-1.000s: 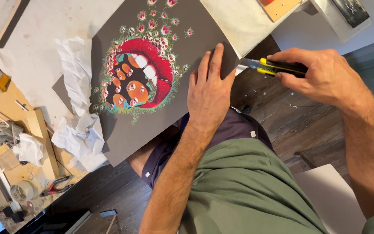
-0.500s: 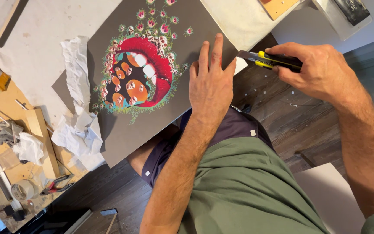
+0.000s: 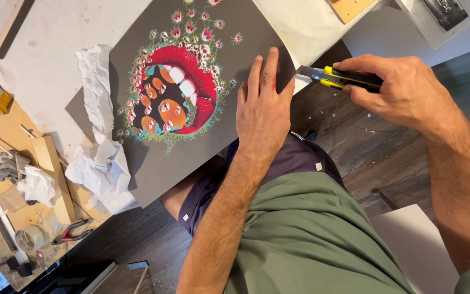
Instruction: Cleaning, trimming, and mounting an artwork print onto a backing board
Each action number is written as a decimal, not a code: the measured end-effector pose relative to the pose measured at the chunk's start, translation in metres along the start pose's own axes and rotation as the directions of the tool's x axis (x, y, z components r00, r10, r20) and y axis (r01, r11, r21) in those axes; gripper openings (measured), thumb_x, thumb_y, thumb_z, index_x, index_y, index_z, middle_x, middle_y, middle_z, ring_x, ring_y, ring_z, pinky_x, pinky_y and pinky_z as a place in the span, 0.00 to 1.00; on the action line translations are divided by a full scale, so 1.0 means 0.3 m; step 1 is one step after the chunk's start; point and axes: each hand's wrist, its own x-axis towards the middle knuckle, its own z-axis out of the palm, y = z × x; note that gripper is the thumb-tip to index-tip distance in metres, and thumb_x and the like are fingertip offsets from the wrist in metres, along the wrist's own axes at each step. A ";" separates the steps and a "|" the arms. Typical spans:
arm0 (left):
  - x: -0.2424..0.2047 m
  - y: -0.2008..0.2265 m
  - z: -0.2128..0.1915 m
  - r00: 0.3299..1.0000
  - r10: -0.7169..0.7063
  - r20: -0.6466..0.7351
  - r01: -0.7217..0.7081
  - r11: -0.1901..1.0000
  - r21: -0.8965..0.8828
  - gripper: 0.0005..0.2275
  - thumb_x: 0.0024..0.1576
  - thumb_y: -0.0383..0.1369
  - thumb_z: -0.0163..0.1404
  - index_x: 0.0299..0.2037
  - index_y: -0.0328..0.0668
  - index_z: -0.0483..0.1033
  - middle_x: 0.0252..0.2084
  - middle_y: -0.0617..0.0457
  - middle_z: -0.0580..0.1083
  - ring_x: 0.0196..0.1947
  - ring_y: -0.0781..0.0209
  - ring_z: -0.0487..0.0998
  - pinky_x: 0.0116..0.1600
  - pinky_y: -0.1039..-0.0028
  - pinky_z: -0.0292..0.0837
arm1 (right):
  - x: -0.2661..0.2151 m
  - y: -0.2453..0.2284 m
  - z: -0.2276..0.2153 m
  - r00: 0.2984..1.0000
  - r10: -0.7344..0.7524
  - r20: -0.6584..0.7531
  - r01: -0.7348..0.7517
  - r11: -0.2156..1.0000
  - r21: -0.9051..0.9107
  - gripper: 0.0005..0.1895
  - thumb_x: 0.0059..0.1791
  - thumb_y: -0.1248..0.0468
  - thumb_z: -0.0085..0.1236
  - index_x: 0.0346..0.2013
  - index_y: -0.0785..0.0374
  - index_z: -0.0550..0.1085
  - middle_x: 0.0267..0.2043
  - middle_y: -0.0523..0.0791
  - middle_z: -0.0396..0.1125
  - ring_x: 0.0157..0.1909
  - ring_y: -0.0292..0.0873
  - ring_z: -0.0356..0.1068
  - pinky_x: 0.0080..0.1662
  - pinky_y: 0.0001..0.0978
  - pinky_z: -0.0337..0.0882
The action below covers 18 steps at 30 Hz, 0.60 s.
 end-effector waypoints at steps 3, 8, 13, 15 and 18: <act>-0.002 0.000 0.010 1.000 0.003 -0.002 -0.003 1.000 0.010 0.19 0.62 0.24 0.51 0.59 0.64 0.81 0.75 0.47 0.55 0.72 0.45 0.63 0.58 0.58 0.75 | -0.003 0.019 0.012 0.999 -0.036 -0.038 0.034 0.998 -0.045 0.23 0.51 0.63 0.60 0.61 0.50 0.78 0.43 0.40 0.77 0.37 0.47 0.74 0.42 0.37 0.69; 0.000 -0.003 0.011 1.000 0.005 -0.025 -0.005 1.000 0.005 0.17 0.63 0.25 0.52 0.58 0.63 0.81 0.75 0.47 0.56 0.72 0.45 0.64 0.58 0.58 0.75 | -0.003 0.023 0.018 0.999 -0.045 -0.030 0.041 0.992 -0.120 0.25 0.49 0.63 0.58 0.62 0.46 0.78 0.42 0.40 0.77 0.37 0.51 0.73 0.42 0.41 0.70; 0.018 -0.004 -0.005 0.995 0.020 -0.096 -0.019 1.000 0.007 0.12 0.68 0.29 0.52 0.56 0.60 0.82 0.72 0.46 0.60 0.69 0.46 0.67 0.56 0.59 0.75 | -0.007 0.021 0.017 0.999 -0.047 -0.010 0.045 0.994 -0.104 0.26 0.49 0.64 0.59 0.62 0.46 0.78 0.42 0.40 0.77 0.36 0.50 0.73 0.41 0.41 0.70; 0.032 -0.002 -0.004 0.991 0.030 -0.134 -0.028 0.999 0.023 0.11 0.68 0.29 0.51 0.55 0.59 0.83 0.71 0.47 0.62 0.68 0.47 0.69 0.56 0.60 0.75 | -0.007 0.017 0.018 0.999 -0.036 0.003 0.036 0.994 -0.100 0.25 0.49 0.63 0.59 0.62 0.45 0.77 0.41 0.39 0.77 0.35 0.49 0.73 0.40 0.40 0.70; 0.047 -0.002 0.012 0.983 0.044 -0.181 -0.036 0.998 0.049 0.03 0.67 0.38 0.58 0.45 0.61 0.86 0.68 0.48 0.64 0.66 0.47 0.69 0.57 0.57 0.75 | -0.007 0.010 0.017 0.999 -0.044 0.005 0.045 0.997 -0.069 0.25 0.49 0.64 0.58 0.62 0.46 0.77 0.44 0.39 0.77 0.39 0.48 0.74 0.43 0.39 0.70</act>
